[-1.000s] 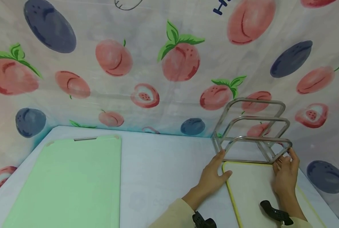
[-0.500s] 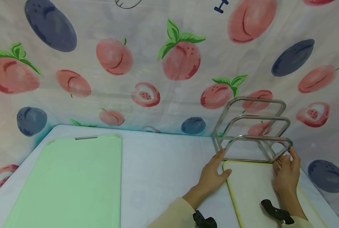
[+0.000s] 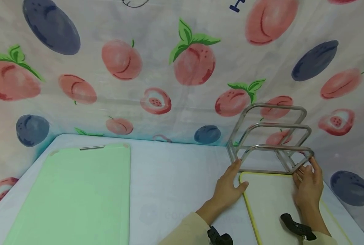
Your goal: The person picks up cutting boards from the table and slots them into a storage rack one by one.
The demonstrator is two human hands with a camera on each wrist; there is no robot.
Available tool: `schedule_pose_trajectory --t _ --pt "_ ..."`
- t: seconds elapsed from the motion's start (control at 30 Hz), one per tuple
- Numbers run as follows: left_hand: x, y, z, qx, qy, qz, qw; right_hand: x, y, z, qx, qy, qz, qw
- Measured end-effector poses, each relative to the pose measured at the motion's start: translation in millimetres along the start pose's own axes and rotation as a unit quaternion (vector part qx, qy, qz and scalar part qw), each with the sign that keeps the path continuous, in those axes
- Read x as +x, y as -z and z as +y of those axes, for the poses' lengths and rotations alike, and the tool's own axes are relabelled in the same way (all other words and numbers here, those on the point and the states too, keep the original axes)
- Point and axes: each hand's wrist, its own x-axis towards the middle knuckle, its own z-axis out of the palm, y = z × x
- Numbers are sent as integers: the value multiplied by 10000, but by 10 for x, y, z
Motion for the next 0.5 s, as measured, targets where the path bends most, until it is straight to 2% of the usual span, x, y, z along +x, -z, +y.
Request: schedule_pose_trajectory --t 0.17,0.5 --pt "-2 4 4 7 -23 99 9999 0 -13 -2 81 9 5 10000" --pt "-7 -9 13 -76 218 186 9996 3 8 24 -16 126 -32 9999"
